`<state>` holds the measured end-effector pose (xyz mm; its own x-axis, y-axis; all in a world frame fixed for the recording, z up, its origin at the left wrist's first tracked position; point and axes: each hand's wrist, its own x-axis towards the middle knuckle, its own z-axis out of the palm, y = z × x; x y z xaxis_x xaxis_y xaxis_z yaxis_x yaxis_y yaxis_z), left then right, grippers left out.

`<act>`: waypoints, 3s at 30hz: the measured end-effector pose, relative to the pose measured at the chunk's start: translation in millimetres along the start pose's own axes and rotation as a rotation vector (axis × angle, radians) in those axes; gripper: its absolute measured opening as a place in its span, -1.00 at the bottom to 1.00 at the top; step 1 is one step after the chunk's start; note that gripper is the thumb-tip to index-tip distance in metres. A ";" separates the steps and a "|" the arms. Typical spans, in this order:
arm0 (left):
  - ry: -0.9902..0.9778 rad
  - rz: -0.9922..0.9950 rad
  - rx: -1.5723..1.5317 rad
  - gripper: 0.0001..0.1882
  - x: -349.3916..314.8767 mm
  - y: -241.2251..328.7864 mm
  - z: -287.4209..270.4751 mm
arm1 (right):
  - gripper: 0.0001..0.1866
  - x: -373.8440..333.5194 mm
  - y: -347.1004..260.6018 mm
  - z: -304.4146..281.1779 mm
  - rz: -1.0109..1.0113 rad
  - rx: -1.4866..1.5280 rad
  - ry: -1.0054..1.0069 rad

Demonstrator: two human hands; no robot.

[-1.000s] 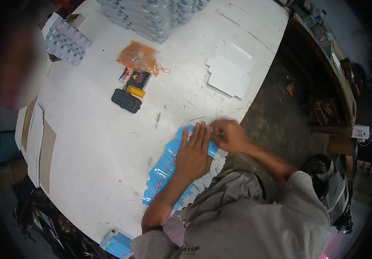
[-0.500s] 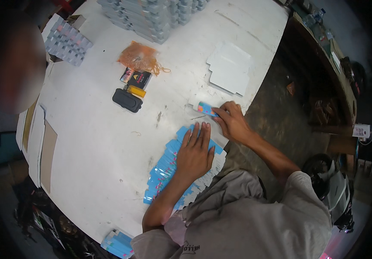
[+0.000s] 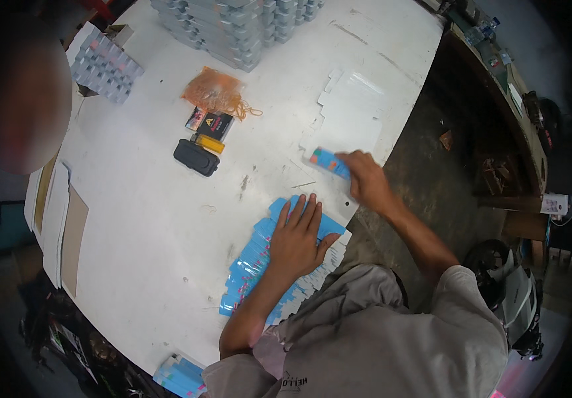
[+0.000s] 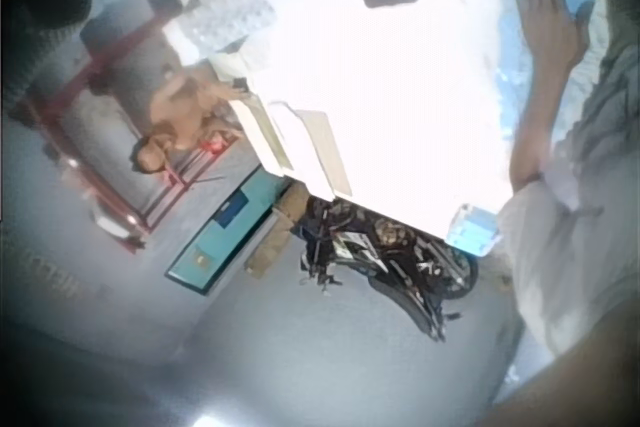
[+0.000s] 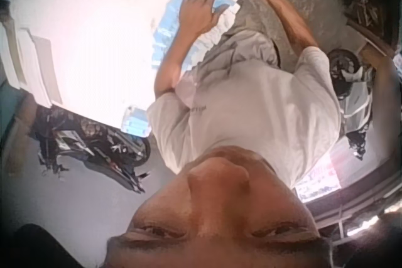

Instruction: The person repeatedly inserts white paper inserts into blue plastic sleeves, aligns and stacks them, then bundles the stack with a rubber band. The person also moves a large white sheet aside to access materials.

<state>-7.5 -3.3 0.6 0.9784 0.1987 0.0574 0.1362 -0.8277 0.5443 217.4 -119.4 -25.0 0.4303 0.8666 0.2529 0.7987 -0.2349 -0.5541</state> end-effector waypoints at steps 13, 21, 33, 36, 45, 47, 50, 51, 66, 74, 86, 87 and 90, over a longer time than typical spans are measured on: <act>-0.069 0.039 0.108 -0.22 -0.1 3.5 -1.2 | -0.75 7.3 -36.4 -14.3 0.213 0.039 0.030; 0.090 -0.028 -0.001 -0.17 -1.3 1.9 3.7 | -0.79 7.1 -42.9 -41.7 0.422 0.364 -0.073; -0.053 -0.049 0.199 -0.15 -1.4 6.4 -5.9 | -0.63 26.0 -14.5 -28.5 0.147 -0.033 0.081; -0.041 0.001 0.152 -0.16 -1.1 2.1 -4.3 | -0.48 43.7 26.3 -18.0 0.026 -0.238 0.142; 0.009 -0.017 0.047 -0.13 -1.8 0.6 -5.7 | -0.68 10.0 -57.8 -32.2 0.567 0.440 -0.636; 0.050 0.001 0.041 -0.11 -2.1 0.2 -1.3 | -0.74 -4.3 -65.2 -32.7 0.567 0.724 -0.530; -0.005 0.012 0.130 -0.08 -1.3 5.8 -6.4 | -0.78 -11.5 -62.7 -30.1 0.568 0.858 -0.508; -0.044 0.014 0.176 -0.08 -1.2 7.6 -8.9 | -0.78 -12.5 -61.9 -29.3 0.571 0.854 -0.526; 0.043 -0.004 -0.002 -0.36 -1.4 -2.4 6.0 | -0.54 25.2 15.8 -6.2 -0.040 -0.274 0.109; 0.035 -0.004 0.048 -0.49 -3.4 -1.8 11.0 | -0.63 7.2 -33.6 5.6 -0.061 -0.216 0.042; -0.057 0.084 0.030 -0.09 -3.3 0.5 0.5 | -0.72 37.2 -27.8 -35.9 0.492 0.189 -0.254; -0.044 0.088 0.027 -0.08 -2.0 1.9 -3.7 | -0.72 29.6 -27.5 -33.1 0.452 0.313 -0.361; -0.024 0.066 0.059 -0.10 0.6 6.1 -6.9 | -0.75 -2.5 -26.2 -24.3 0.324 0.602 -0.633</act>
<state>-7.2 -4.7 9.7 0.9889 0.1304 0.0707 0.0795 -0.8681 0.4900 205.7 -126.2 8.1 0.1432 0.9188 -0.3678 0.2505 -0.3931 -0.8847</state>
